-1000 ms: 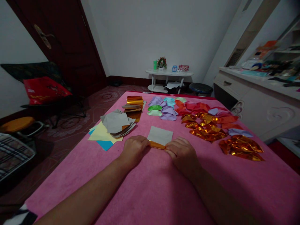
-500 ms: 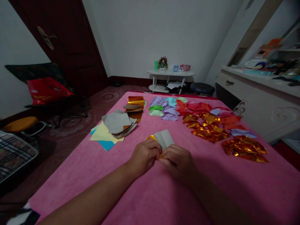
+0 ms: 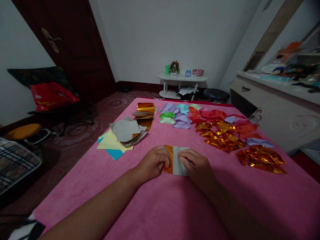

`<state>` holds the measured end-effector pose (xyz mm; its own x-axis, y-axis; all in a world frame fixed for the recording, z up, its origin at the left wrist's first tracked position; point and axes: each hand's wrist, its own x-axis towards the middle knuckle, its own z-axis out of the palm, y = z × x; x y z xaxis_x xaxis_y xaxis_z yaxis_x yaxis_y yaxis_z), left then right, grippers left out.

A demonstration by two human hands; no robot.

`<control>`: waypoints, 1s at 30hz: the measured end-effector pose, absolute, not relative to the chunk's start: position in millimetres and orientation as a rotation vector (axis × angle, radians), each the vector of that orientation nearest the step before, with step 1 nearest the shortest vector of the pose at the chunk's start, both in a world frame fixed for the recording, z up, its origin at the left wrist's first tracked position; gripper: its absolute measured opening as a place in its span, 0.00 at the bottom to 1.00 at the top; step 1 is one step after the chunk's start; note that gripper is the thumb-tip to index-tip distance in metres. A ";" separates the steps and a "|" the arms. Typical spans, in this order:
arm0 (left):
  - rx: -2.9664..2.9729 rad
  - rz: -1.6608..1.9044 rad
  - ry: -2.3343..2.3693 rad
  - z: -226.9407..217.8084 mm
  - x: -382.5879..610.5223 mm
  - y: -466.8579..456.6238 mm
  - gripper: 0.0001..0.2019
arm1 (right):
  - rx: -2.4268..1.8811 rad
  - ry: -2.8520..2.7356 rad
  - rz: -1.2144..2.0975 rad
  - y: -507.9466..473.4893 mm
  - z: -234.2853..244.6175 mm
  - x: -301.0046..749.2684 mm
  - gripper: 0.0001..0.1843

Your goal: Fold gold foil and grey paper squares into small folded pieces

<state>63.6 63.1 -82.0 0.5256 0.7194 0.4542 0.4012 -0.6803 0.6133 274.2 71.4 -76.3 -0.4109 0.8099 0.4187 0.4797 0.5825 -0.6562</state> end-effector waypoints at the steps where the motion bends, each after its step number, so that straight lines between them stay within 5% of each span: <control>1: 2.349 0.971 0.945 -81.0 63.0 63.5 0.14 | -1.050 -2.096 0.579 71.9 -77.7 273.5 0.10; 30: 2.085 0.842 0.815 -72.4 52.3 67.7 0.07 | -0.774 -2.417 0.547 59.1 -72.1 272.6 0.07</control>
<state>52.3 67.7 -72.4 0.5845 0.7543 0.2991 0.2748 -0.5308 0.8017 272.6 59.1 -72.1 -0.6901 0.6239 0.3666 0.4052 0.7529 -0.5185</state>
